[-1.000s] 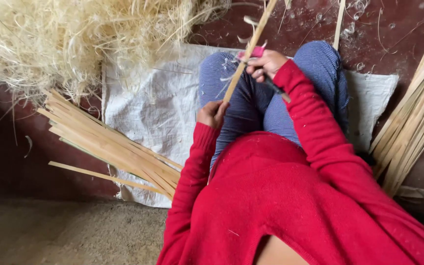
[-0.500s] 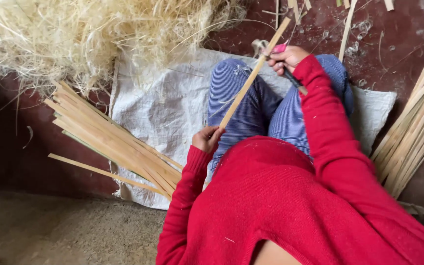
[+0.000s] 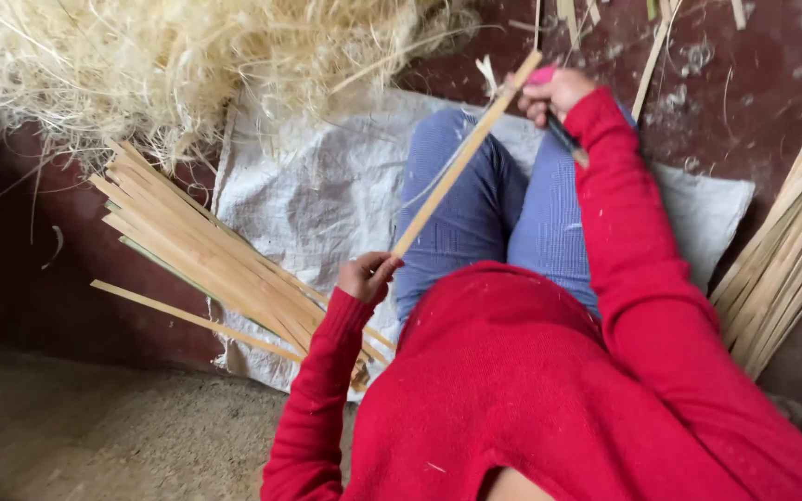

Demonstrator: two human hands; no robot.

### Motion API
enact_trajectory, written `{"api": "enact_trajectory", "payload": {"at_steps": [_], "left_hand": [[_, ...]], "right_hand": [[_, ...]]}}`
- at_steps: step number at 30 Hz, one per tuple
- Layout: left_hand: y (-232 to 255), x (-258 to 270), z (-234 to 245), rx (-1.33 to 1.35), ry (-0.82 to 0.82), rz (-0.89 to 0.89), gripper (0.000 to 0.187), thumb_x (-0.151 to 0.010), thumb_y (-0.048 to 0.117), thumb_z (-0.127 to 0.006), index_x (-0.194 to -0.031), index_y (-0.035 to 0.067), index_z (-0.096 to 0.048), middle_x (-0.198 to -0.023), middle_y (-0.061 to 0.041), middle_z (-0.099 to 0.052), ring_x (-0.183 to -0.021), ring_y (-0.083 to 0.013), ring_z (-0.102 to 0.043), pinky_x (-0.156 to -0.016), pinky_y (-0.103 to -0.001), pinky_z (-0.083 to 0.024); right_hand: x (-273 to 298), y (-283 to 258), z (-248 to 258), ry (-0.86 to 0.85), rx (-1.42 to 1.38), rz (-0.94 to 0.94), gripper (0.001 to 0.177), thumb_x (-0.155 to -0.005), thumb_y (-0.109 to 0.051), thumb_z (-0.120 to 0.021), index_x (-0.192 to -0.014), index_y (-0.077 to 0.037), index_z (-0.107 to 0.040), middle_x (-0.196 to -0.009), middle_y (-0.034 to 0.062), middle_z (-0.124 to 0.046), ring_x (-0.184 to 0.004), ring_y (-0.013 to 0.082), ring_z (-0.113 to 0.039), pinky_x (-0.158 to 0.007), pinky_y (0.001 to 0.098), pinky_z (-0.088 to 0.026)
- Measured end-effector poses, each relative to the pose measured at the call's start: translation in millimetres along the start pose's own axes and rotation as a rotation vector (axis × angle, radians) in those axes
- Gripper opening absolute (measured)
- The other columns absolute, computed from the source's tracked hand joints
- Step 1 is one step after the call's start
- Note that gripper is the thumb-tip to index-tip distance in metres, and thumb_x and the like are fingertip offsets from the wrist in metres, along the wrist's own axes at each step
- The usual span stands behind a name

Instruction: Shaving thin strips of wood using a small hand knife while sitting on the floor

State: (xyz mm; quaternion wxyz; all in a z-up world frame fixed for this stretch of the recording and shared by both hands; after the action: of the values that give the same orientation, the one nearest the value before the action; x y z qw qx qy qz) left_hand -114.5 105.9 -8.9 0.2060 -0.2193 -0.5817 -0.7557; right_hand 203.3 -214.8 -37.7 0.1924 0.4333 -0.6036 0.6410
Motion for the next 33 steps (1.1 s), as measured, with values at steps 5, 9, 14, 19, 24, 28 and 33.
{"api": "enact_trajectory", "payload": {"at_steps": [5, 9, 14, 19, 24, 28, 33], "left_hand": [[44, -31, -55, -0.160, -0.124, -0.042, 0.030, -0.100, 0.039, -0.059, -0.087, 0.012, -0.064, -0.061, -0.004, -0.054, -0.053, -0.0188, -0.055, -0.049, -0.037, -0.041], [45, -110, -136, -0.457, 0.009, -0.256, 0.043, -0.095, 0.057, -0.065, -0.105, 0.016, -0.072, -0.092, -0.010, -0.065, -0.093, -0.0349, -0.070, -0.083, -0.046, -0.056], [61, -217, -224, -0.518, -0.069, -0.180, 0.039, -0.091, 0.056, -0.063, -0.105, 0.022, -0.074, -0.100, -0.007, -0.072, -0.102, -0.0329, -0.072, -0.087, -0.045, -0.059], [58, -274, -259, -0.570, 0.020, -0.159, 0.028, -0.088, 0.061, -0.065, -0.104, 0.039, -0.073, -0.096, 0.007, -0.071, -0.098, -0.0190, -0.073, -0.084, -0.035, -0.060], [56, -275, -247, -0.478, 0.024, -0.172, 0.040, -0.089, 0.059, -0.067, -0.114, 0.029, -0.075, -0.102, -0.009, -0.072, -0.104, -0.0335, -0.072, -0.088, -0.044, -0.059], [79, -204, -201, -0.461, -0.016, -0.066, 0.039, -0.090, 0.060, -0.065, -0.115, 0.031, -0.074, -0.102, -0.008, -0.075, -0.105, -0.0315, -0.073, -0.089, -0.043, -0.060], [91, -173, -191, -0.418, -0.051, 0.072, 0.041, -0.095, 0.063, -0.057, -0.107, 0.030, -0.078, -0.094, -0.008, -0.077, -0.096, -0.0318, -0.075, -0.082, -0.041, -0.061]], "right_hand": [[-4, 40, 47, 0.166, -0.241, -0.012, 0.019, -0.104, -0.001, -0.051, -0.116, -0.006, -0.064, -0.080, 0.0060, -0.062, -0.049, 0.0031, -0.046, -0.040, 0.0190, -0.043], [-28, 82, 93, 0.067, -0.439, 0.074, 0.015, -0.103, -0.006, -0.065, -0.105, -0.014, -0.052, -0.086, 0.0119, -0.064, -0.056, 0.0094, -0.046, -0.051, 0.0276, -0.046], [5, 81, 86, 0.016, -0.587, 0.154, 0.009, -0.103, -0.005, -0.063, -0.101, -0.011, -0.056, -0.086, 0.0142, -0.063, -0.057, 0.0113, -0.046, -0.051, 0.0275, -0.042], [6, 90, 92, -0.046, -0.477, 0.186, 0.005, -0.102, -0.010, -0.066, -0.102, -0.011, -0.060, -0.084, 0.0161, -0.063, -0.058, 0.0128, -0.045, -0.052, 0.0281, -0.042], [28, 70, 73, -0.062, -0.406, 0.174, 0.010, -0.099, -0.003, -0.066, -0.097, -0.011, -0.060, -0.078, 0.0175, -0.063, -0.053, 0.0137, -0.046, -0.046, 0.0273, -0.040], [16, 71, 102, -0.019, -0.560, 0.160, 0.003, -0.100, -0.006, -0.065, -0.098, -0.008, -0.063, -0.089, 0.0146, -0.069, -0.063, 0.0101, -0.051, -0.053, 0.0228, -0.044], [12, 80, 85, -0.084, -0.467, 0.127, 0.009, -0.098, -0.007, -0.065, -0.098, -0.013, -0.058, -0.076, 0.0153, -0.064, -0.053, 0.0119, -0.044, -0.045, 0.0243, -0.037]]}}
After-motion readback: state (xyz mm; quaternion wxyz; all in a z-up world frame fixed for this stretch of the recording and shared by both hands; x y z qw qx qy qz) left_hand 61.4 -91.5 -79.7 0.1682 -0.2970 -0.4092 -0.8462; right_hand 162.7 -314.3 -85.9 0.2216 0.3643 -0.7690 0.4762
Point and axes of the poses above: each hand's wrist, its own x-axis away from the middle knuckle, its own z-axis out of the back of the hand, y = z × x, the point moved 7 cm from there along -x, towards the middle knuckle
